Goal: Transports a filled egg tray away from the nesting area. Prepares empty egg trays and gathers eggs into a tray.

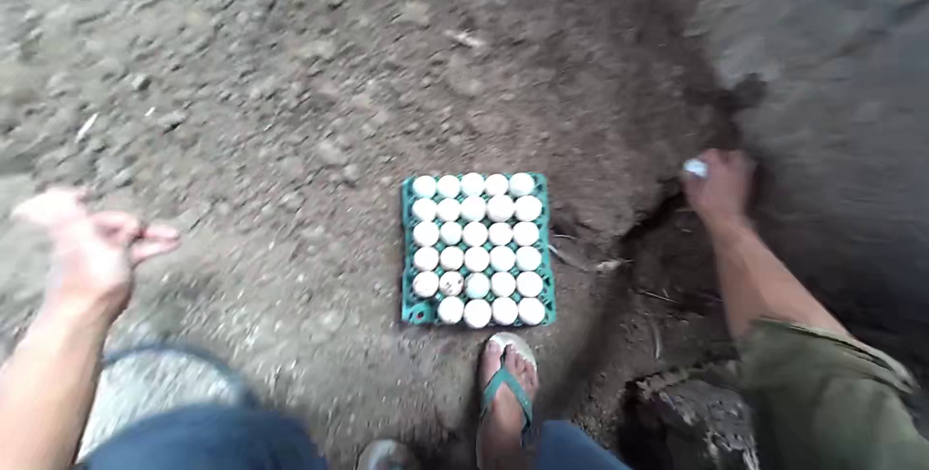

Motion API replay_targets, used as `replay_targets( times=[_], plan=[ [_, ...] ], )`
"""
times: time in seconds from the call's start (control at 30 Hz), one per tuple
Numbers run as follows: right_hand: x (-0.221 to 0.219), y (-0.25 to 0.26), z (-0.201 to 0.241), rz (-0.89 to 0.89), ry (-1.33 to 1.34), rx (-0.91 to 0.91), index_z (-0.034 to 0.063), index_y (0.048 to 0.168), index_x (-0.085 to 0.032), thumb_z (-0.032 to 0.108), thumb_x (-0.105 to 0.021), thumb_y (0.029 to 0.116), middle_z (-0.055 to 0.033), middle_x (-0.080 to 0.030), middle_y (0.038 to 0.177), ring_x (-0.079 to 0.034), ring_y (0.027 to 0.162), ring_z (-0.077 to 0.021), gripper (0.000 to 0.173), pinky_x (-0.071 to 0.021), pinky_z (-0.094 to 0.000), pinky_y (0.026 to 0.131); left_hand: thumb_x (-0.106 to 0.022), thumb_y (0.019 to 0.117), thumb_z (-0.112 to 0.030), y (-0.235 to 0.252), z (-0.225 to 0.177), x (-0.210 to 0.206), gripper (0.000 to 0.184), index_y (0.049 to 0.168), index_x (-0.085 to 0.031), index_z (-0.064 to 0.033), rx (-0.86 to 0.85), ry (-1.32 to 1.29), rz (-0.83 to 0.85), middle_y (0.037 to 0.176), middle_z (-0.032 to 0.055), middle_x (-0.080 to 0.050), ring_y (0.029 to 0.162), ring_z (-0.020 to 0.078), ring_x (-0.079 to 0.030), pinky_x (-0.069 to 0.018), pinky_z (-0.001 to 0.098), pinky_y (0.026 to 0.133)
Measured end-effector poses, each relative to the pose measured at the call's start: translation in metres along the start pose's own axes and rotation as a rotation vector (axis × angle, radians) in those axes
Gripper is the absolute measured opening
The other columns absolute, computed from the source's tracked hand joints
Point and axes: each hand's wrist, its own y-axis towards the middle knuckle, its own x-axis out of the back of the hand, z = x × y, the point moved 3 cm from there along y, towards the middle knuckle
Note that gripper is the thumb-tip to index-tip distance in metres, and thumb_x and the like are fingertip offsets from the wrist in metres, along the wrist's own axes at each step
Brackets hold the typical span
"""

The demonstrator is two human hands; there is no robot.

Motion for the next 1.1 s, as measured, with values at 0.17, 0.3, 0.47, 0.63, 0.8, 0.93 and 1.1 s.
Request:
replay_targets(
  times=[0.17, 0.3, 0.47, 0.63, 0.8, 0.93, 1.1],
  plan=[
    [0.013, -0.029, -0.011, -0.176, 0.364, -0.273, -0.0019, 0.141, -0.052, 0.029, -0.072, 0.0929, -0.0228, -0.063, 0.131, -0.062, 0.122, -0.0285, 0.06, -0.0483, -0.0419, 0.107, -0.006, 0.1089, -0.051, 0.004, 0.01, 0.0, 0.059, 0.152, -0.021, -0.0127, 0.044, 0.059, 0.026, 0.087, -0.0012, -0.056, 0.072, 0.0108, -0.067, -0.0614, 0.0346, 0.071],
    [0.025, -0.104, 0.118, -0.039, 0.938, 0.12, -0.0043, 0.149, -0.032, 0.022, -0.067, 0.0971, -0.0129, -0.06, 0.125, -0.065, 0.107, -0.0105, 0.067, -0.057, -0.0306, 0.094, -0.007, 0.1101, -0.047, 0.01, 0.011, -0.013, 0.057, 0.154, -0.018, -0.0117, 0.086, 0.066, 0.051, 0.088, 0.0038, -0.055, 0.07, 0.0149, -0.066, -0.0608, 0.0368, 0.07],
    [-0.024, -0.226, 0.271, 0.437, 0.783, 0.688, -0.0047, 0.131, -0.06, 0.025, -0.074, 0.0922, -0.02, -0.065, 0.125, -0.067, 0.111, -0.0245, 0.05, -0.0588, -0.0425, 0.095, -0.007, 0.1101, -0.05, 0.012, -0.004, -0.041, 0.06, 0.154, -0.017, -0.0112, 0.027, 0.083, 0.171, 0.089, 0.0057, -0.052, 0.075, 0.0181, -0.066, -0.0609, 0.0402, 0.075],
    [-0.079, -0.287, 0.333, 0.409, 0.478, 1.159, 0.0075, 0.122, -0.069, 0.034, -0.068, 0.0976, -0.0172, -0.07, 0.118, -0.067, 0.113, -0.0341, 0.036, -0.0542, -0.0519, 0.096, -0.008, 0.1099, -0.049, -0.009, -0.015, -0.079, 0.061, 0.151, -0.028, -0.0084, 0.02, 0.289, 0.411, 0.093, 0.0121, -0.057, 0.082, 0.0248, -0.066, -0.0584, 0.0458, 0.079],
    [-0.085, -0.295, 0.326, 0.288, 0.325, 1.233, 0.0131, 0.118, -0.07, 0.037, -0.064, 0.0994, -0.0081, -0.072, 0.12, -0.065, 0.117, -0.0291, 0.032, -0.052, -0.0512, 0.097, -0.013, 0.1128, -0.038, -0.037, -0.018, -0.121, 0.057, 0.14, -0.048, -0.0022, -0.082, 0.577, 0.753, 0.107, 0.0256, -0.063, 0.1, 0.0423, -0.065, -0.0502, 0.0636, 0.09],
    [-0.043, -0.263, 0.285, 0.084, 0.536, 0.835, 0.0062, 0.111, -0.074, 0.029, -0.064, 0.0984, -0.0119, -0.074, 0.114, -0.069, 0.111, -0.0298, 0.028, -0.0552, -0.0511, 0.093, -0.017, 0.1134, -0.036, -0.054, -0.007, -0.17, 0.059, 0.135, -0.057, 0.0023, -0.144, 0.588, 0.901, 0.126, 0.0285, -0.062, 0.123, 0.0445, -0.058, -0.0405, 0.0658, 0.106],
    [-0.037, -0.211, 0.194, 0.149, 0.451, -0.024, -0.0003, 0.129, -0.066, 0.023, -0.051, 0.1058, -0.0217, -0.067, 0.126, -0.065, 0.119, -0.0343, 0.036, -0.0501, -0.0511, 0.104, -0.016, 0.1132, -0.04, -0.077, 0.018, -0.23, 0.063, 0.147, -0.047, 0.0028, 0.065, 0.426, 0.761, 0.149, 0.0282, -0.048, 0.141, 0.0424, -0.045, -0.0324, 0.0606, 0.117]
  ],
)
